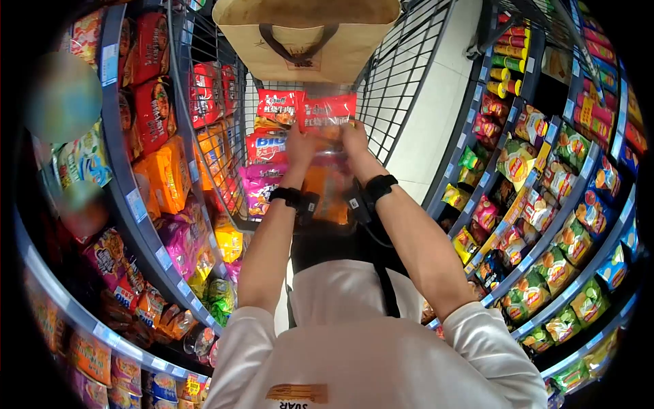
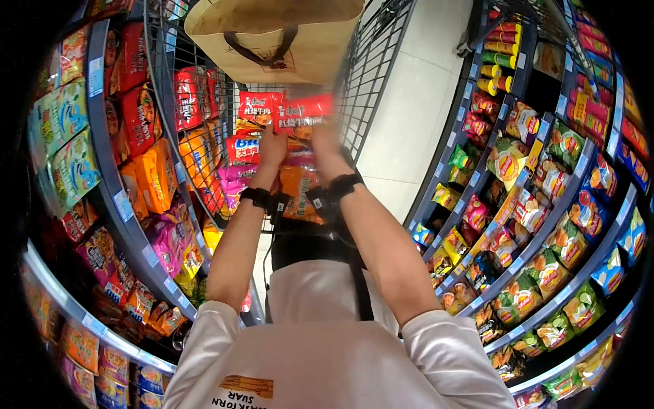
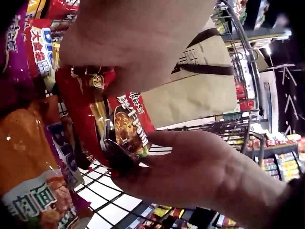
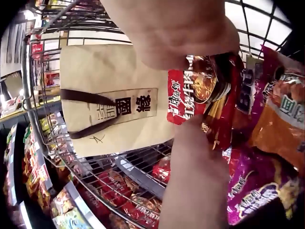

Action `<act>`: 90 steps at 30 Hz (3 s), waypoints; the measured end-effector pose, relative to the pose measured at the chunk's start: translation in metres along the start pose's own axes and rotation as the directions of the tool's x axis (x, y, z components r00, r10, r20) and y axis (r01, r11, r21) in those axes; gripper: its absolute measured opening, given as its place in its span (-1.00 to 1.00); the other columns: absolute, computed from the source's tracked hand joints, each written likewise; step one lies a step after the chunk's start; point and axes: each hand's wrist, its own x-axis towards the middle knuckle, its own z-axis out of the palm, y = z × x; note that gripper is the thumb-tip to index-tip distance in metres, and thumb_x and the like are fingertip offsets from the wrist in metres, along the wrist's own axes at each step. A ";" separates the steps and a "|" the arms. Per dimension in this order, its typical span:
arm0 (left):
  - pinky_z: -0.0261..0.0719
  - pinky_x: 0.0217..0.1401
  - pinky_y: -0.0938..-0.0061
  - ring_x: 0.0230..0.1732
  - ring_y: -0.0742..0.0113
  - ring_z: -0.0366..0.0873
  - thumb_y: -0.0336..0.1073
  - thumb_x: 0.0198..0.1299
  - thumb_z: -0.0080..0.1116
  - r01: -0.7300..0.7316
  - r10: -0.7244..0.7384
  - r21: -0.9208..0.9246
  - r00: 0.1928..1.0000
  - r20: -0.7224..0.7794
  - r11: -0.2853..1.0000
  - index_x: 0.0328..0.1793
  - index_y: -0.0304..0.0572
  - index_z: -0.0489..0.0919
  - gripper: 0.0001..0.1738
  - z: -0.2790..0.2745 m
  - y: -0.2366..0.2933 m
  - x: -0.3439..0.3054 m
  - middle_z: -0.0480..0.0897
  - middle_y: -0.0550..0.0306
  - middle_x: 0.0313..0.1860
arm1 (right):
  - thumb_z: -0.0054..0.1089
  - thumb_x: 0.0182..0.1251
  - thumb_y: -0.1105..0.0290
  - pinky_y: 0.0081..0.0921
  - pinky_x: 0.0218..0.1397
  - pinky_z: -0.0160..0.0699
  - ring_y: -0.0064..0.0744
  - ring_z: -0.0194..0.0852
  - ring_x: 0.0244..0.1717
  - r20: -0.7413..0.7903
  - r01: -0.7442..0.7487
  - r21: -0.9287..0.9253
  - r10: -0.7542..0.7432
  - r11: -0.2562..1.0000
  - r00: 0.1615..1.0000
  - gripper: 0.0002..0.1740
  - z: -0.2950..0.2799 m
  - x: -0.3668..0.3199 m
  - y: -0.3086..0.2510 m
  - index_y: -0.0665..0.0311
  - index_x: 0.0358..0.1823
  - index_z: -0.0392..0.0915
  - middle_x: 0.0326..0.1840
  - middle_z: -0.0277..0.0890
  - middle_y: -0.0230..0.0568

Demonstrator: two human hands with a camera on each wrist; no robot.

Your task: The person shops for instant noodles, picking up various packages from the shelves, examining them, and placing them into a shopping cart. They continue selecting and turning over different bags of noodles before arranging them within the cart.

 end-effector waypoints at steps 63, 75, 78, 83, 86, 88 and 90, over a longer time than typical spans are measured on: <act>0.36 -0.37 0.62 -0.48 0.56 0.40 -0.20 0.44 0.02 -0.286 0.344 -0.403 0.936 0.076 0.869 -0.36 -0.21 0.50 -0.69 -0.160 0.011 -0.392 0.47 0.32 -0.53 | -0.02 0.52 0.35 -0.59 0.03 0.50 -0.59 0.51 -0.09 0.538 0.539 0.337 -0.627 0.772 0.563 -0.73 -0.198 -0.366 0.126 0.33 0.10 0.49 -0.10 0.58 -0.34; 0.50 -0.26 0.43 -0.35 0.30 0.59 -0.35 0.30 0.14 -0.697 0.711 -0.171 0.703 0.028 0.696 -0.14 -0.36 0.55 -0.83 -0.218 0.106 -0.438 0.65 0.00 -0.36 | 0.03 0.50 0.38 -0.58 0.02 0.48 -0.61 0.49 -0.12 0.548 0.768 0.262 -0.745 0.584 0.380 -0.76 -0.163 -0.409 0.092 0.34 0.04 0.54 -0.14 0.57 -0.38; 0.51 -0.23 0.37 -0.31 0.22 0.61 -0.35 0.30 0.13 -0.704 0.718 -0.144 0.688 0.101 0.695 -0.11 -0.34 0.56 -0.82 -0.228 0.100 -0.433 0.64 -0.04 -0.32 | 0.02 0.50 0.39 -0.58 0.01 0.50 -0.63 0.48 -0.09 0.557 0.810 0.204 -0.746 0.550 0.366 -0.76 -0.159 -0.419 0.090 0.36 0.04 0.54 -0.15 0.56 -0.39; 0.54 -0.05 0.26 -0.09 0.00 0.60 -0.32 0.30 0.13 -0.768 0.761 0.006 0.636 0.130 0.641 -0.01 -0.28 0.58 -0.77 -0.241 0.081 -0.424 0.64 -0.08 -0.11 | 0.02 0.49 0.41 -0.55 -0.02 0.52 -0.59 0.51 -0.12 0.525 0.811 0.173 -0.749 0.559 0.405 -0.77 -0.147 -0.422 0.095 0.40 0.00 0.55 -0.19 0.59 -0.35; 0.51 -0.06 0.17 -0.09 -0.09 0.57 -0.31 0.26 0.13 -0.797 0.789 0.027 0.601 0.130 0.603 -0.09 -0.26 0.58 -0.81 -0.244 0.057 -0.415 0.62 -0.10 -0.18 | 0.02 0.47 0.42 -0.53 -0.04 0.53 -0.54 0.56 -0.16 0.512 0.821 0.141 -0.751 0.553 0.418 -0.76 -0.137 -0.413 0.102 0.41 0.00 0.56 -0.19 0.62 -0.29; 0.52 0.00 0.11 -0.02 -0.13 0.57 -0.30 0.23 0.15 -0.731 0.708 0.056 0.675 0.209 0.680 0.00 -0.25 0.57 -0.74 -0.247 0.043 -0.405 0.63 -0.16 -0.11 | 0.04 0.44 0.41 -0.53 -0.06 0.55 -0.50 0.58 -0.18 0.521 0.824 0.085 -0.730 0.560 0.443 -0.76 -0.132 -0.395 0.114 0.41 0.00 0.56 -0.19 0.64 -0.25; 0.51 0.08 0.10 0.06 -0.14 0.54 -0.29 0.21 0.16 -0.699 0.671 0.164 0.715 0.199 0.696 0.07 -0.26 0.55 -0.67 -0.233 -0.001 -0.372 0.61 -0.19 -0.01 | 0.06 0.42 0.41 -0.52 -0.09 0.56 -0.48 0.60 -0.21 0.535 0.815 -0.014 -0.684 0.579 0.495 -0.74 -0.126 -0.352 0.137 0.40 0.00 0.57 -0.20 0.65 -0.21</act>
